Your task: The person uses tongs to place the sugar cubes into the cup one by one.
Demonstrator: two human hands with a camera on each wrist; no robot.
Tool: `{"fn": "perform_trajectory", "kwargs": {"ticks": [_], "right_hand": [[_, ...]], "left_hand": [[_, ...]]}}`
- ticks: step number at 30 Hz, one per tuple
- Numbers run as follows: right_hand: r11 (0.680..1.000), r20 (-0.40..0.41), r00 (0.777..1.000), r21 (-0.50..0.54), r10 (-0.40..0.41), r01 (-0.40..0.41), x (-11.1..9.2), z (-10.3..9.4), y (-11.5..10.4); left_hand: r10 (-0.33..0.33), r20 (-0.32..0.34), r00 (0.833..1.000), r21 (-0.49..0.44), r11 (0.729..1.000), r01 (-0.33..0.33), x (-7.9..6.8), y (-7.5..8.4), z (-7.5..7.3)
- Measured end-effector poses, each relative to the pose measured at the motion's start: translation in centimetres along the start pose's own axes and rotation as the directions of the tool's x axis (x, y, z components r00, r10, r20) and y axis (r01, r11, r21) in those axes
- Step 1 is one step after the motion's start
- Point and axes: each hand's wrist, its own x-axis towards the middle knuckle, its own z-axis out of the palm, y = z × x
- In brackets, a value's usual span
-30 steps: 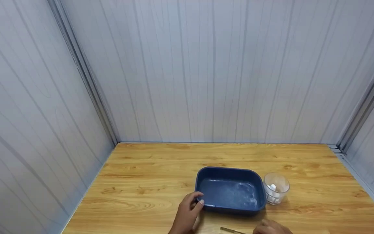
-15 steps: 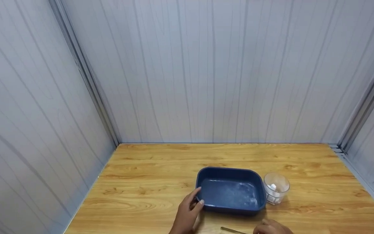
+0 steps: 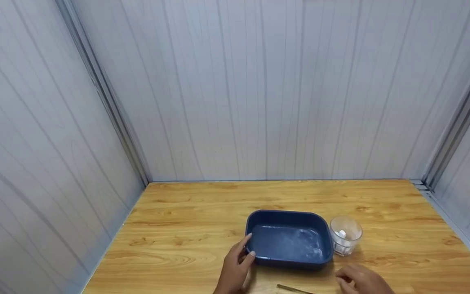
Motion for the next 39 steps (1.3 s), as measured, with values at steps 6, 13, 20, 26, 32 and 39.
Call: {"fn": "perform_trajectory", "kwargs": {"ticks": [6, 13, 20, 26, 32, 39], "right_hand": [[0.984, 0.092, 0.980, -0.022, 0.177, -0.176, 0.7, -2.8, 0.8], [0.947, 0.190, 0.927, -0.066, 0.322, -0.315, 1.4, -4.5, 2.1], [0.846, 0.335, 0.795, -0.008, 0.505, -0.534, 2.5, -5.6, 3.5], [0.860, 0.349, 0.809, 0.014, 0.474, -0.510, 2.7, -6.1, 4.8], [0.773, 0.285, 0.724, -0.119, 0.628, -0.624, 2.8, -5.8, 5.2], [0.744, 0.218, 0.712, -0.173, 0.667, -0.645, 4.7, -5.8, 5.7]], "left_hand": [[0.023, -0.017, 1.000, 0.069, 0.997, -0.021, 1.1, -0.8, 0.5], [-0.008, -0.088, 0.996, 0.242, 0.970, 0.029, 1.4, 0.1, 0.3], [-0.022, -0.101, 0.995, 0.352, 0.934, 0.056, 2.2, 0.5, -0.6], [0.070, -0.049, 0.996, 0.472, 0.881, -0.038, 3.1, 0.5, -0.8], [0.122, 0.035, 0.992, 0.605, 0.787, -0.118, 3.3, 0.0, -1.3], [0.138, 0.112, 0.984, 0.685, 0.707, -0.177, 4.4, 0.3, -2.8]]}}
